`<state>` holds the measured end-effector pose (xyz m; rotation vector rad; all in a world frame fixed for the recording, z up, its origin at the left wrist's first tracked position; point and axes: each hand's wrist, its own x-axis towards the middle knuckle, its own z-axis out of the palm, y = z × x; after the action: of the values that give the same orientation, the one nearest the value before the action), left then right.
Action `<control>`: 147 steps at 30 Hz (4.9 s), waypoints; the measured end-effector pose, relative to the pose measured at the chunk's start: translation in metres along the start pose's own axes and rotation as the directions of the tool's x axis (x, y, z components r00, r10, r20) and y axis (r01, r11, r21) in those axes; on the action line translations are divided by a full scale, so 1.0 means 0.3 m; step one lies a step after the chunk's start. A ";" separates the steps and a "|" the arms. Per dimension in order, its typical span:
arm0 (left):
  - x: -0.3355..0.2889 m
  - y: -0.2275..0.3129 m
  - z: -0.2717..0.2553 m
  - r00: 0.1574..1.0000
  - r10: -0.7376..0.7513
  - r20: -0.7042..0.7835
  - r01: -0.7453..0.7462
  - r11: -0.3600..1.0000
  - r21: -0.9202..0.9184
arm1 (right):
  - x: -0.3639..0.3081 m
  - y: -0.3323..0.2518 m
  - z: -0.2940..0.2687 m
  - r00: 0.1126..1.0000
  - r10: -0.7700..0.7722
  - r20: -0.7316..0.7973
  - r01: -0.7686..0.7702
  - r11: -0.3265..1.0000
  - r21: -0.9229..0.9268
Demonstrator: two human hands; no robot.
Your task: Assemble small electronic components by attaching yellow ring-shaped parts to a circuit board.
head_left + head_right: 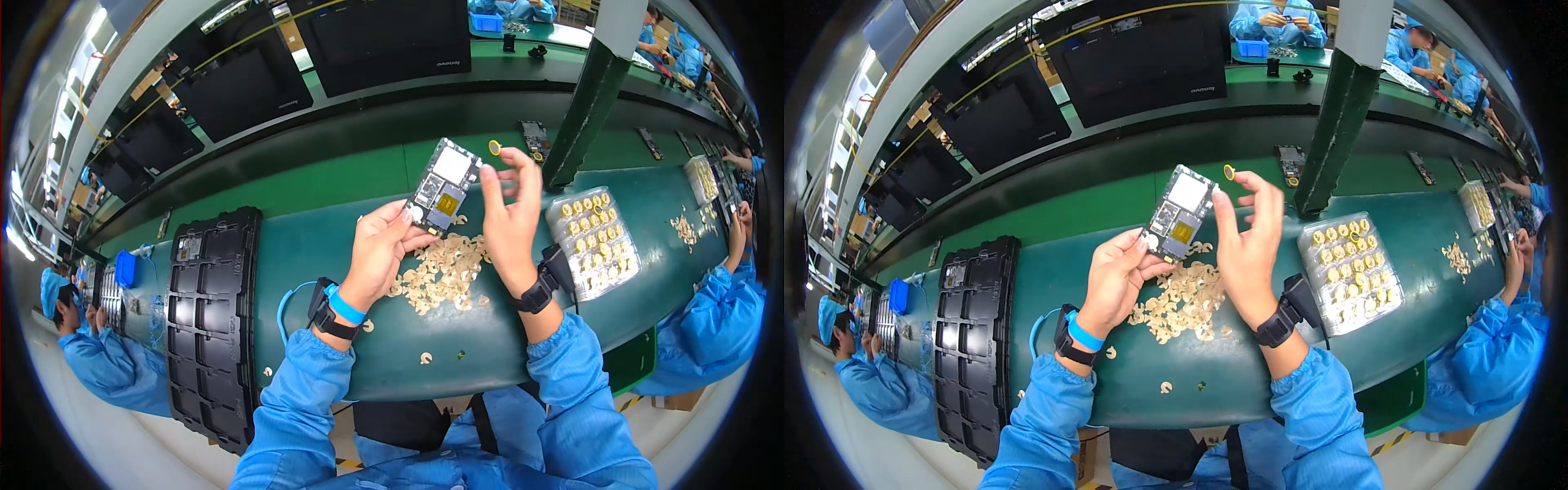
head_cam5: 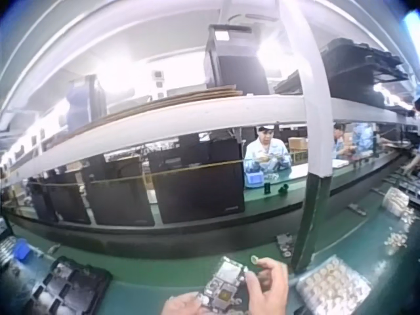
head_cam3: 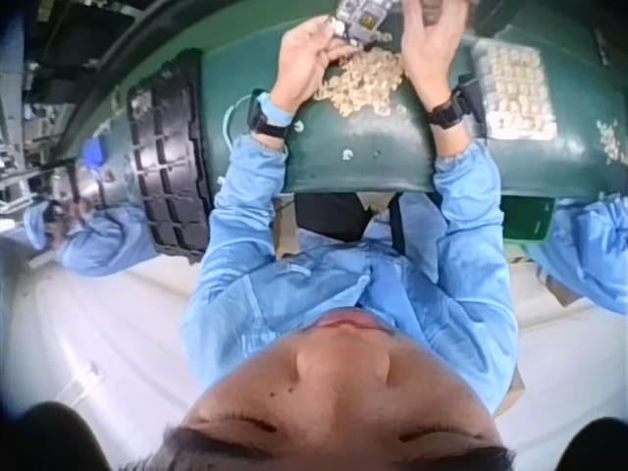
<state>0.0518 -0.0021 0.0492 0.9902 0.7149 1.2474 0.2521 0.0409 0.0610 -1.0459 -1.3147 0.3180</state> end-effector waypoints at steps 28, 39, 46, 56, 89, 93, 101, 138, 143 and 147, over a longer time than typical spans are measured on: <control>0.017 0.032 0.038 0.998 0.069 0.005 -0.069 0.996 0.060 | -0.007 -0.086 0.036 0.850 -0.071 0.522 0.052 0.997 0.051; 0.018 0.026 0.031 0.997 0.074 0.005 -0.074 0.996 0.057 | -0.002 -0.101 0.030 0.841 -0.059 0.538 0.057 0.998 0.021; 0.014 0.039 0.040 0.997 0.071 -0.011 -0.070 0.991 0.112 | 0.001 -0.105 0.031 0.843 -0.053 0.536 0.042 0.999 0.033; 0.016 0.034 0.043 0.996 0.076 -0.037 -0.069 0.985 0.159 | -0.009 -0.087 0.044 0.879 0.008 0.477 -0.032 0.999 0.042; 0.023 0.035 0.048 0.991 0.094 -0.093 -0.085 0.992 0.089 | -0.028 -0.069 0.044 0.868 -0.192 0.457 0.180 0.981 0.070; 0.025 0.030 0.047 0.991 0.101 -0.091 -0.093 0.991 0.091 | -0.024 -0.061 0.043 0.862 -0.234 0.450 0.227 0.971 0.069; 0.029 0.025 0.047 0.990 0.115 -0.077 -0.109 0.991 0.075 | -0.021 -0.058 0.045 0.857 -0.248 0.451 0.243 0.968 0.069; 0.015 -0.109 -0.031 0.947 0.078 -0.310 -0.075 0.997 0.022 | 0.108 0.149 0.151 0.775 0.257 0.577 -0.331 0.943 0.025; 0.013 -0.117 -0.021 0.926 0.189 -0.328 -0.179 0.982 0.059 | 0.056 0.054 0.121 0.691 0.187 0.698 -0.403 0.902 0.156; 0.008 -0.083 0.010 0.923 0.263 -0.281 -0.281 0.959 -0.024 | -0.012 -0.017 0.088 0.735 0.172 0.656 -0.420 0.875 0.241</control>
<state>0.0657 -0.0010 0.0282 0.8927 0.7637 1.6659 0.2257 0.0473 0.0601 -0.8427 -1.5679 1.2109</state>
